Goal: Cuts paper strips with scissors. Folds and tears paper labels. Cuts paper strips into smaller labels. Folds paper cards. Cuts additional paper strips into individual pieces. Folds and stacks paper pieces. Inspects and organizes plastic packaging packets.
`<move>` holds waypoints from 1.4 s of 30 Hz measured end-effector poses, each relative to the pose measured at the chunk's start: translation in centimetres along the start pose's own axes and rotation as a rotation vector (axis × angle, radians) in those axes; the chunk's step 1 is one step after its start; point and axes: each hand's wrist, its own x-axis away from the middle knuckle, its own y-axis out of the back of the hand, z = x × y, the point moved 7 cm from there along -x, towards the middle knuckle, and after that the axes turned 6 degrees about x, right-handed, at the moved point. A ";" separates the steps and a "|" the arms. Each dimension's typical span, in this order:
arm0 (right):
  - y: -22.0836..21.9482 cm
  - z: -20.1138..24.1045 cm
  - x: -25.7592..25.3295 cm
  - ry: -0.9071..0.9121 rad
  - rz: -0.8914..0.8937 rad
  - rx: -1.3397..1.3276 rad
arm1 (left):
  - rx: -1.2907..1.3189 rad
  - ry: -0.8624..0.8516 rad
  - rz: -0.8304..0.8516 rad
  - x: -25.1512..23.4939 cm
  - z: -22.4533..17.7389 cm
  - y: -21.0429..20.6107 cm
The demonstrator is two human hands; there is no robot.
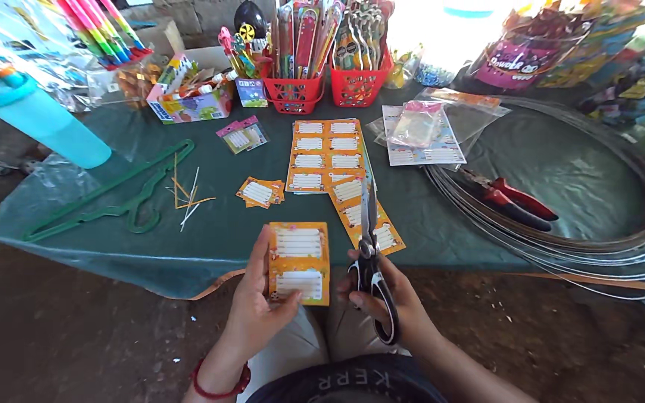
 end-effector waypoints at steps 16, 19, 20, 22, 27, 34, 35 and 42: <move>-0.8 -0.3 -1.7 -0.067 -0.207 -0.124 | 0.213 0.088 -0.198 0.3 1.2 0.3; -0.9 -0.5 -1.6 -0.018 -0.181 -0.158 | 0.221 0.058 -0.290 -0.2 0.9 0.7; -0.8 -0.6 -1.4 0.013 -0.155 -0.143 | 0.206 0.042 -0.312 -0.4 0.7 1.0; -0.6 -0.6 -0.8 0.037 -0.067 -0.069 | 0.171 0.010 -0.339 -1.2 0.3 1.8; -0.7 -0.8 2.8 -0.111 0.190 0.111 | 0.075 -0.006 -0.315 -2.6 0.2 3.6; -0.2 -1.6 6.8 -0.253 0.308 0.164 | 0.035 0.035 -0.288 -3.6 0.4 4.3; -0.3 -1.6 6.9 -0.270 0.323 0.172 | 0.033 0.042 -0.278 -3.8 0.5 4.2; -1.0 -1.6 6.2 -0.309 0.318 0.100 | 0.013 0.068 -0.179 -4.1 0.3 3.3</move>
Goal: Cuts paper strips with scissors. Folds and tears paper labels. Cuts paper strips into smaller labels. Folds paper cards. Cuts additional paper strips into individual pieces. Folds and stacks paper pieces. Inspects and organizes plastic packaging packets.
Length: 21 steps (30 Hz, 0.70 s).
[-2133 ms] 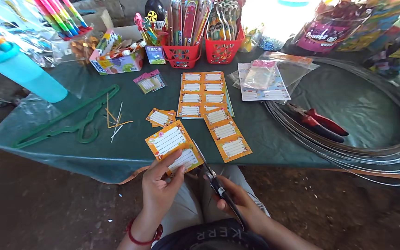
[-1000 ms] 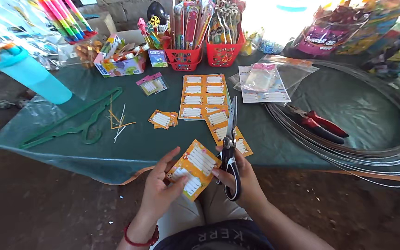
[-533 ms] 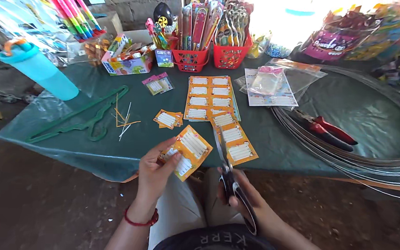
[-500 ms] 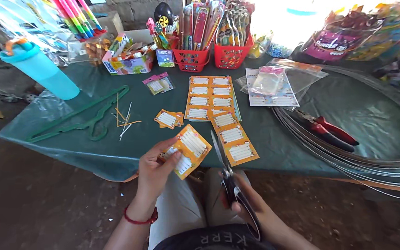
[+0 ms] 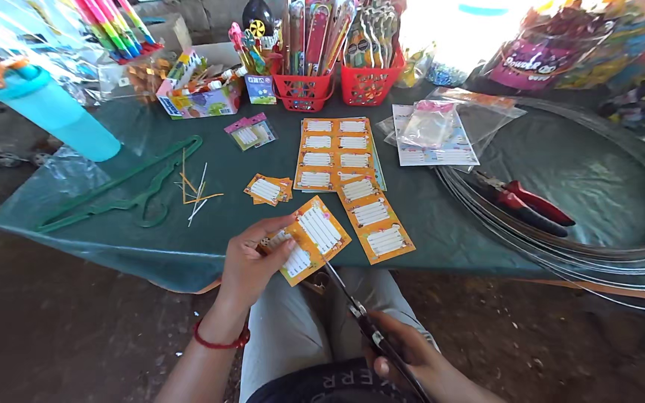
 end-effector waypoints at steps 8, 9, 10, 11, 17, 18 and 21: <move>0.0 0.1 -0.7 0.024 0.012 -0.008 | -0.034 -0.008 0.030 0.3 -0.3 -0.4; 0.0 0.0 -0.7 0.023 0.010 -0.009 | -0.041 -0.010 0.031 0.3 -0.3 -0.5; 0.0 0.0 -0.7 0.021 0.010 -0.012 | -0.049 -0.013 0.031 0.3 -0.3 -0.5; 0.0 0.0 -0.7 0.019 0.010 -0.015 | -0.053 -0.014 0.030 0.3 -0.3 -0.5; 0.0 -0.2 -0.9 0.023 0.010 -0.013 | -0.074 -0.019 0.030 0.2 -0.5 -0.6; 0.0 -0.2 -0.9 0.019 0.011 -0.014 | -0.083 -0.019 0.034 0.2 -0.5 -0.6; -0.1 -0.2 -0.9 0.015 0.013 -0.030 | -0.128 -0.020 0.037 0.2 -0.6 -0.7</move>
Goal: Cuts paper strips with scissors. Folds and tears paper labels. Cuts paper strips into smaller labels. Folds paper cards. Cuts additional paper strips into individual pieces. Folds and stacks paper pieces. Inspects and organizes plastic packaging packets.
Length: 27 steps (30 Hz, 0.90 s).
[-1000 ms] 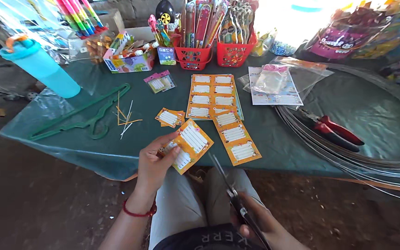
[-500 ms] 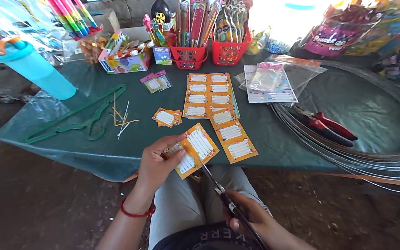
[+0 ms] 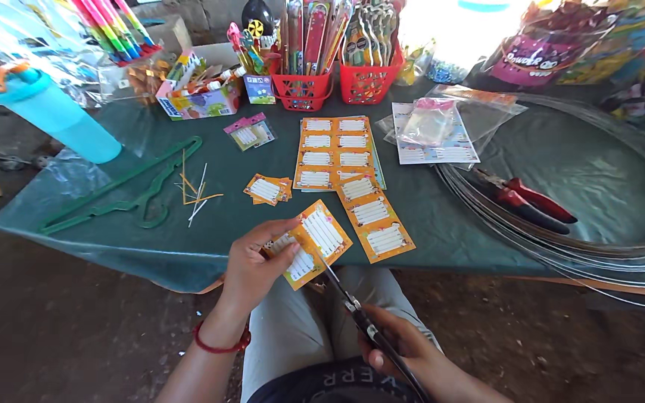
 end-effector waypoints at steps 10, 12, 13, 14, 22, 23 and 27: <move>-0.1 -0.4 0.1 -0.007 0.010 -0.024 | -0.008 -0.014 0.008 0.3 0.3 -0.2; -0.1 -0.4 0.1 -0.011 0.008 -0.020 | -0.007 -0.015 0.011 0.3 0.4 -0.3; -0.1 -0.4 0.1 -0.012 0.009 -0.020 | -0.002 -0.015 0.010 0.3 0.4 -0.3; -0.1 -0.4 0.1 -0.012 0.011 -0.021 | 0.000 -0.013 0.009 0.3 0.4 -0.3; -0.2 -0.5 0.1 -0.015 0.006 -0.019 | -0.009 -0.015 0.009 0.4 0.5 -0.3; -0.2 -0.5 0.1 -0.016 0.007 -0.022 | -0.009 -0.014 0.008 0.3 0.5 -0.3; -0.2 -0.5 0.1 -0.021 0.007 -0.032 | -0.014 -0.009 0.005 0.3 0.6 -0.3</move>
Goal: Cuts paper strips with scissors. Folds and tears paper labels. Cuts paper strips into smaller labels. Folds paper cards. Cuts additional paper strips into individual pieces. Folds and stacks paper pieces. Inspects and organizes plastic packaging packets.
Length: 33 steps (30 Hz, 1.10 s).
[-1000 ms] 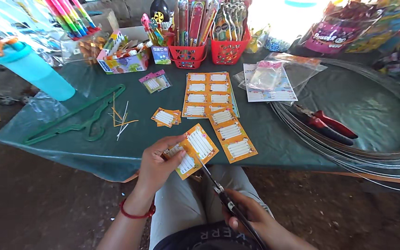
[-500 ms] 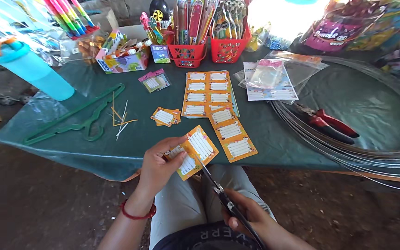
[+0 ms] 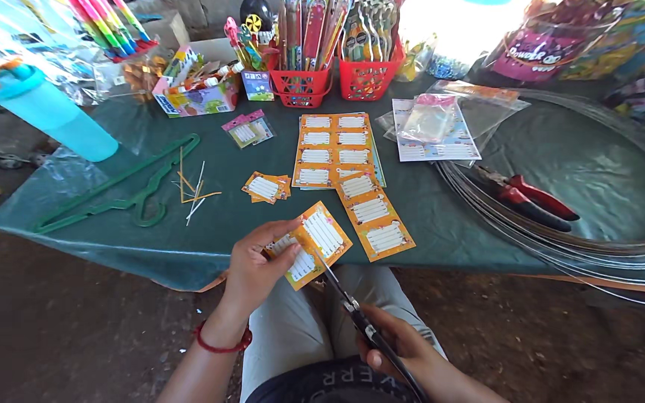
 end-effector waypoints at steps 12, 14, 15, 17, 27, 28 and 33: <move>0.0 -0.2 0.0 0.006 -0.009 0.010 | -0.004 -0.008 0.014 0.1 0.0 0.0; 0.0 -0.2 -0.1 0.005 -0.007 0.010 | -0.005 -0.007 0.016 0.0 0.0 0.0; 0.0 -0.2 -0.1 0.007 -0.007 0.008 | -0.003 -0.005 0.018 0.0 -0.1 0.0; 0.0 -0.3 -0.1 0.013 -0.008 -0.003 | -0.001 0.000 0.017 0.0 0.0 0.0; 0.2 -0.3 -0.1 0.004 -0.011 0.010 | -0.002 -0.002 0.016 0.1 0.1 -0.2; 0.2 -0.3 -0.1 0.006 -0.010 0.008 | -0.003 0.000 0.015 0.1 0.1 -0.2; 0.2 -0.2 0.0 0.025 -0.014 0.026 | -0.022 0.003 0.012 0.1 0.0 -0.3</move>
